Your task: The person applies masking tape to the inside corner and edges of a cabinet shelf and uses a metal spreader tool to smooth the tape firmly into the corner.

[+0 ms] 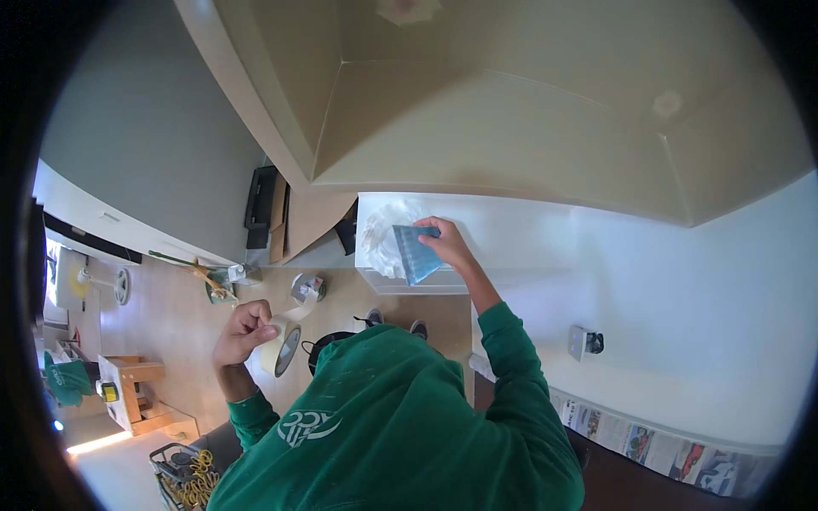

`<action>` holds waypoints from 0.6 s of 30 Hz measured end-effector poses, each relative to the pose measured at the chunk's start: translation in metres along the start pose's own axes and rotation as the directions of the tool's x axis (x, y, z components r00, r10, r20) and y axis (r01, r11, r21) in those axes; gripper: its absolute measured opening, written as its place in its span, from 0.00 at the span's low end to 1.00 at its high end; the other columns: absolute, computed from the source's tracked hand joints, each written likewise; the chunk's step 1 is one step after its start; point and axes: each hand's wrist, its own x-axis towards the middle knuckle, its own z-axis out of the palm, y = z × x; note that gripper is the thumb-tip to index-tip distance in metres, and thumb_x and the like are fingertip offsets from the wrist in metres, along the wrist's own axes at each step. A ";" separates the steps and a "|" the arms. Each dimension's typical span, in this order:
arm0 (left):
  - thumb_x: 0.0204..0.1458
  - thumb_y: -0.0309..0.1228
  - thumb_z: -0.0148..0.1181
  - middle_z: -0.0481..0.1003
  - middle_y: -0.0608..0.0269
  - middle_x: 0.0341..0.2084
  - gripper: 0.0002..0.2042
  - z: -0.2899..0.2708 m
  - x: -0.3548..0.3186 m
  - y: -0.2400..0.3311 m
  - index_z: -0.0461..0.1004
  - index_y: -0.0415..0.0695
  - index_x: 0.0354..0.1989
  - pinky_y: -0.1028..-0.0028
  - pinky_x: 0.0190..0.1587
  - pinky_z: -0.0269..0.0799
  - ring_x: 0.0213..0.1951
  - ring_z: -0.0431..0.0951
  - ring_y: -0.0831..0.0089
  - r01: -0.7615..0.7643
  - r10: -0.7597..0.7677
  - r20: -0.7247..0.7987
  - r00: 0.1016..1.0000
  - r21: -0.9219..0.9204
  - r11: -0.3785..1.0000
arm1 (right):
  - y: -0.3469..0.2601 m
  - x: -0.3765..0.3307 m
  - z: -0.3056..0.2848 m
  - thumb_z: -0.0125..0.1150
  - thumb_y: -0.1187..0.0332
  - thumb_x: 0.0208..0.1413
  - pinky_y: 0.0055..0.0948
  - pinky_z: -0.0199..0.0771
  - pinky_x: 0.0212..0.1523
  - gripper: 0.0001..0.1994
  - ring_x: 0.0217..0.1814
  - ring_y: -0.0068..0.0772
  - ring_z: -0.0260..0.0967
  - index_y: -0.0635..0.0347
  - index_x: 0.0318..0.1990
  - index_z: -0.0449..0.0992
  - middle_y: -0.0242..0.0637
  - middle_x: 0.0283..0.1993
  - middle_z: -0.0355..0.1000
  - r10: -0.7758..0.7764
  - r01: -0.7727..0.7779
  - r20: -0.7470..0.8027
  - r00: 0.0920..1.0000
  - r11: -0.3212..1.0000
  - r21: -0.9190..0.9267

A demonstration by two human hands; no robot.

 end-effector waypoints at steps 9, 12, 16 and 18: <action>0.60 0.24 0.65 0.62 0.79 0.21 0.12 0.010 0.006 0.017 0.66 0.44 0.28 0.82 0.24 0.50 0.23 0.58 0.91 0.007 -0.009 0.074 0.997 0.020 1.000 | -0.066 -0.043 0.054 0.60 0.58 0.66 0.32 0.73 0.51 0.16 0.55 0.31 0.70 0.59 0.52 0.77 0.36 0.52 0.73 0.007 -0.106 0.251 0.968 0.918 0.381; 0.59 0.24 0.65 0.62 0.79 0.21 0.12 0.011 0.008 0.028 0.66 0.43 0.28 0.82 0.25 0.51 0.24 0.58 0.91 0.025 -0.024 0.145 0.989 -0.006 1.000 | -0.108 -0.070 0.078 0.53 0.50 0.70 0.29 0.74 0.50 0.22 0.54 0.27 0.70 0.61 0.55 0.74 0.35 0.52 0.73 0.103 -0.429 0.589 0.802 0.785 0.447; 0.59 0.22 0.65 0.64 0.76 0.24 0.11 0.013 0.015 0.041 0.67 0.41 0.28 0.80 0.27 0.54 0.26 0.62 0.89 0.060 -0.065 0.209 0.976 0.029 0.998 | -0.082 -0.076 0.123 0.58 0.46 0.65 0.30 0.74 0.50 0.27 0.53 0.26 0.70 0.59 0.58 0.72 0.34 0.53 0.72 0.179 -0.545 0.633 0.753 0.709 0.447; 0.59 0.22 0.65 0.64 0.75 0.24 0.11 0.014 0.018 0.043 0.67 0.41 0.29 0.80 0.27 0.55 0.26 0.62 0.89 0.056 -0.070 0.226 0.972 0.067 0.996 | -0.077 -0.078 0.136 0.62 0.45 0.62 0.29 0.73 0.49 0.28 0.53 0.26 0.70 0.58 0.58 0.72 0.33 0.53 0.72 0.221 -0.581 0.648 0.729 0.701 0.414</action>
